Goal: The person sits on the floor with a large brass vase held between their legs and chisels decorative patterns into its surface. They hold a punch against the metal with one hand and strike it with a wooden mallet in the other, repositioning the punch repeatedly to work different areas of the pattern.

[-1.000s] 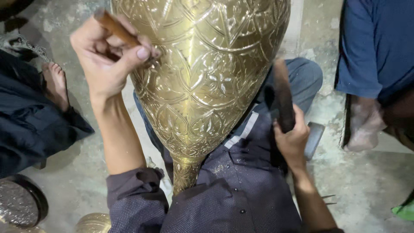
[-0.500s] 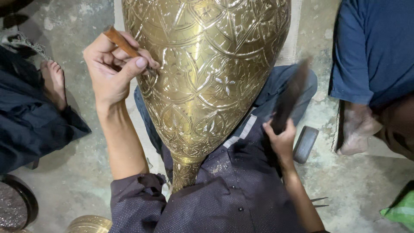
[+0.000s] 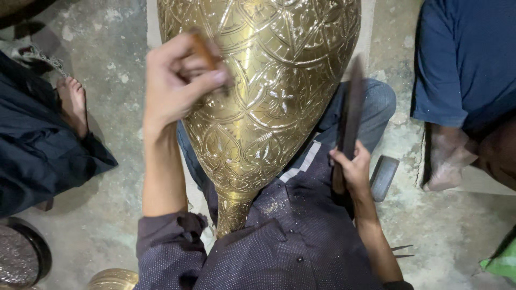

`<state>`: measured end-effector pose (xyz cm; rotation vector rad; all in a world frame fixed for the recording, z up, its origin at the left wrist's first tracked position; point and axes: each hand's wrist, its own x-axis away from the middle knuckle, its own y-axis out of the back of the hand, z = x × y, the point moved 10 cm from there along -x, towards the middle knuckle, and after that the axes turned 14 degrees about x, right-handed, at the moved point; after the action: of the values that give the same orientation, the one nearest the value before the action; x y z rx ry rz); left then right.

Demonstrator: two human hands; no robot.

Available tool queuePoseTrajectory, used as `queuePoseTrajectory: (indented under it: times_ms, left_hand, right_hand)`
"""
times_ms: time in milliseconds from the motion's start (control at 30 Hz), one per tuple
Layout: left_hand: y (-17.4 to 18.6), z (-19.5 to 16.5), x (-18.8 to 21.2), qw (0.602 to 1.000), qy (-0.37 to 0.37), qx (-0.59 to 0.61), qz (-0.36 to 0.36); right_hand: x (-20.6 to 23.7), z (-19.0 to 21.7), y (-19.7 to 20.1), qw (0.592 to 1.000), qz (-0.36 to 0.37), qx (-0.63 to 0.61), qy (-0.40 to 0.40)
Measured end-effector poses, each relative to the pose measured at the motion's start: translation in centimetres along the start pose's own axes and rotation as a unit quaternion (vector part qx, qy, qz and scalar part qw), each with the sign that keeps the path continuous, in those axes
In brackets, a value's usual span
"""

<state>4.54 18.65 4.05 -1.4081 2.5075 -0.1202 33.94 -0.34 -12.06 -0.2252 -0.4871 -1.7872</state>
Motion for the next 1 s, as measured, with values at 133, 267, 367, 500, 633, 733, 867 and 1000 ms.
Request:
queuePoseTrajectory:
  times_ms: [133, 267, 367, 500, 633, 733, 867, 1000]
  left_hand:
    - [-6.0, -0.3, -4.4, 0.988, -0.029, -0.102, 0.11]
    - [-11.2, 0.8, -8.9, 0.965, -0.01, -0.159, 0.206]
    - [-13.4, 1.6, -9.7, 0.918, -0.017, -0.259, 0.299]
    - [-12.5, 2.5, -9.4, 0.919, 0.047, -0.224, 0.32]
    - [-12.3, 1.9, -9.3, 0.914, 0.008, -0.232, 0.333]
    - [-12.4, 2.1, -9.4, 0.91, 0.019, -0.245, 0.334]
    - [-13.0, 1.3, -9.2, 0.902, -0.002, -0.246, 0.354]
    - [-13.6, 1.4, -9.3, 0.893, -0.007, -0.255, 0.371]
  right_hand:
    - [0.0, 2.5, 1.3, 0.99, -0.014, -0.116, 0.077]
    - [-0.8, 3.1, 3.5, 0.989, -0.061, 0.107, 0.076]
    - [-0.5, 3.8, 5.6, 0.915, -0.129, 0.366, 0.114]
    - [-0.1, 3.7, 6.8, 0.887, -0.162, 0.392, 0.182]
    - [-0.7, 2.8, 7.4, 0.877, -0.145, 0.413, 0.199]
    - [-0.5, 3.3, 8.5, 0.868, -0.154, 0.422, 0.21]
    - [-0.3, 4.6, 10.4, 0.922, -0.133, 0.295, 0.213]
    - [0.7, 8.2, 11.7, 0.864, -0.153, 0.393, 0.274]
